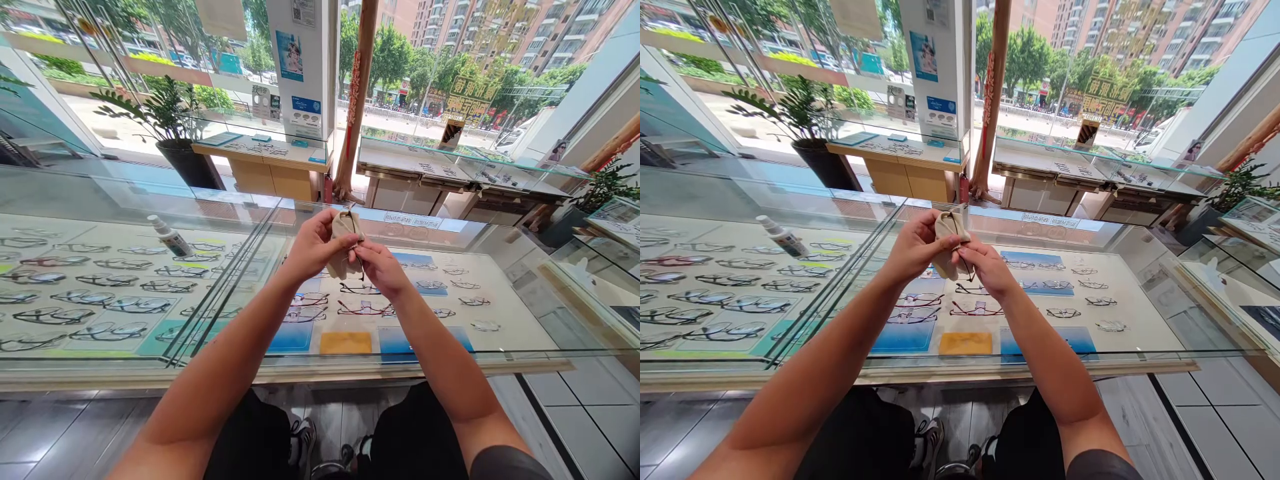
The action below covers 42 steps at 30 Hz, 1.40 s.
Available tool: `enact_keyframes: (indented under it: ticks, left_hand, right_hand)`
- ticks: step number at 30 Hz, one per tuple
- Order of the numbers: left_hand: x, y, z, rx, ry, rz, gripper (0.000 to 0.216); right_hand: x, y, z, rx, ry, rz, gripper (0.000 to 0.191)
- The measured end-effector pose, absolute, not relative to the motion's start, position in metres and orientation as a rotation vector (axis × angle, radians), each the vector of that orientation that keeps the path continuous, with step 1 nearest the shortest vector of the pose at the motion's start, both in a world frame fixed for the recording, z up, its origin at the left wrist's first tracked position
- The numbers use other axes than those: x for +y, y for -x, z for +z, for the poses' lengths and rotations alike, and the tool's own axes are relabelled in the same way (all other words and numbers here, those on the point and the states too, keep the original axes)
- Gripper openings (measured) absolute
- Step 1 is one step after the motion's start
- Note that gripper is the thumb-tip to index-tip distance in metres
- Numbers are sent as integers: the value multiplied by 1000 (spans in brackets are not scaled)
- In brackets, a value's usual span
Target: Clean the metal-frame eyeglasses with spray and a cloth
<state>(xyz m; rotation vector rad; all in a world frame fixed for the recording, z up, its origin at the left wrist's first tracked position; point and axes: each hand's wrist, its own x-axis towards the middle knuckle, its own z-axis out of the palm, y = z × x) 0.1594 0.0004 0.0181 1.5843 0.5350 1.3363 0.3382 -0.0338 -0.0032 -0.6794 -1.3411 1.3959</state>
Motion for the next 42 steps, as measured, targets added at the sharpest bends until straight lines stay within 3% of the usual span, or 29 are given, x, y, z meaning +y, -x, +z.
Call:
enact_keyframes:
  ticks: [12,21,30,42]
  left_hand:
    - [-1,-160,21,704,-1660,1468,67]
    - [17,-143,19,404,-1645,1161,45]
    - [14,-155,11,473,-1651,1296,40]
    - [2,-166,11,739,-1738,1637,66]
  right_hand:
    - [-37,-336,-3,-1439,694,1328,46]
    - [-32,-343,-2,-1267,674,1410,48]
    - [-31,-336,-8,-1295,653,1389,51]
    - [-32,-333,-14,-1504,688,1207,46]
